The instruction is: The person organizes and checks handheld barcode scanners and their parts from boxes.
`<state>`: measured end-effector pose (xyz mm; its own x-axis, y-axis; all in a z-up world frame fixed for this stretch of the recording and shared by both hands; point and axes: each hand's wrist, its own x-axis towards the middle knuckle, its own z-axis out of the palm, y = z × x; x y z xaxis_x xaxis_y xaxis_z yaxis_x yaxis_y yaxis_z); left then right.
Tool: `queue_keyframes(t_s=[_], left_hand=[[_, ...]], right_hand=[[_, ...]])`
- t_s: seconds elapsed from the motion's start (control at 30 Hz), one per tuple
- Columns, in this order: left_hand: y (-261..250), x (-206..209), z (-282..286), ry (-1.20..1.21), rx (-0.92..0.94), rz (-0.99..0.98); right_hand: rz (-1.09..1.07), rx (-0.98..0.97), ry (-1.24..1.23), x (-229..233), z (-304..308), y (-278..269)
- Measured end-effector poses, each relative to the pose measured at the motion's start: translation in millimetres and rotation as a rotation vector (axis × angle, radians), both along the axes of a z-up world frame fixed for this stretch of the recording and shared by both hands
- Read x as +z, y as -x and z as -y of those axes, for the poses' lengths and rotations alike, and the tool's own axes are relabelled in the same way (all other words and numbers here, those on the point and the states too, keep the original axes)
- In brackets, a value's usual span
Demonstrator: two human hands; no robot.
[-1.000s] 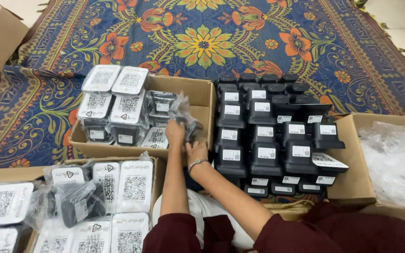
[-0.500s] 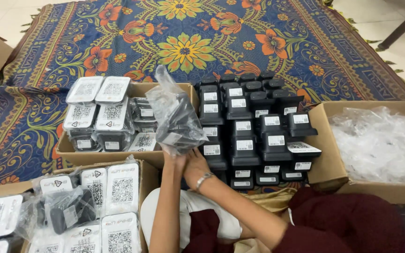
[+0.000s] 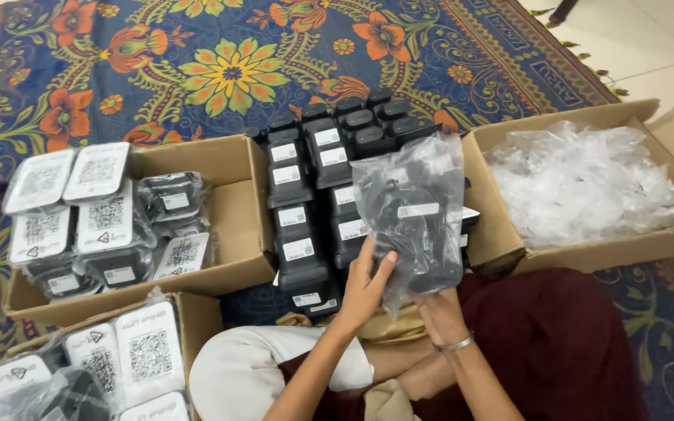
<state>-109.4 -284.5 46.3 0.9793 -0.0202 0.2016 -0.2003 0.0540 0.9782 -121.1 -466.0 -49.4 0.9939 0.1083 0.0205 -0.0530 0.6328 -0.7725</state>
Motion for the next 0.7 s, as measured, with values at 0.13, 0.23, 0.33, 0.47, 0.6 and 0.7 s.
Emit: queue_keyframes(t_s=[0.13,0.23,0.33,0.47,0.6,0.7], left_hand=[[6,-11,1,-0.23,-0.121,-0.342],[-3,-42,-5,0.076,-0.207,-0.06],[-7,-62,-12,0.18,-0.326,-0.062],[-6,-44,-16,0.155,-0.365,-0.08],[-3,-18,-15,-0.117,-0.299,0.062],[-2,-32,-11,0.003,-0.325,-0.003]], right_hand=[[0.027,0.004,-0.016,-1,15,6],[-0.108,-0.094,0.164,-19,18,-2],[-0.077,-0.162,0.255,-54,26,-6],[-0.016,-0.177,0.593,-61,40,-7],[0.237,-0.24,0.807,-35,37,-3],[0.352,-0.213,0.851,-56,44,-6]])
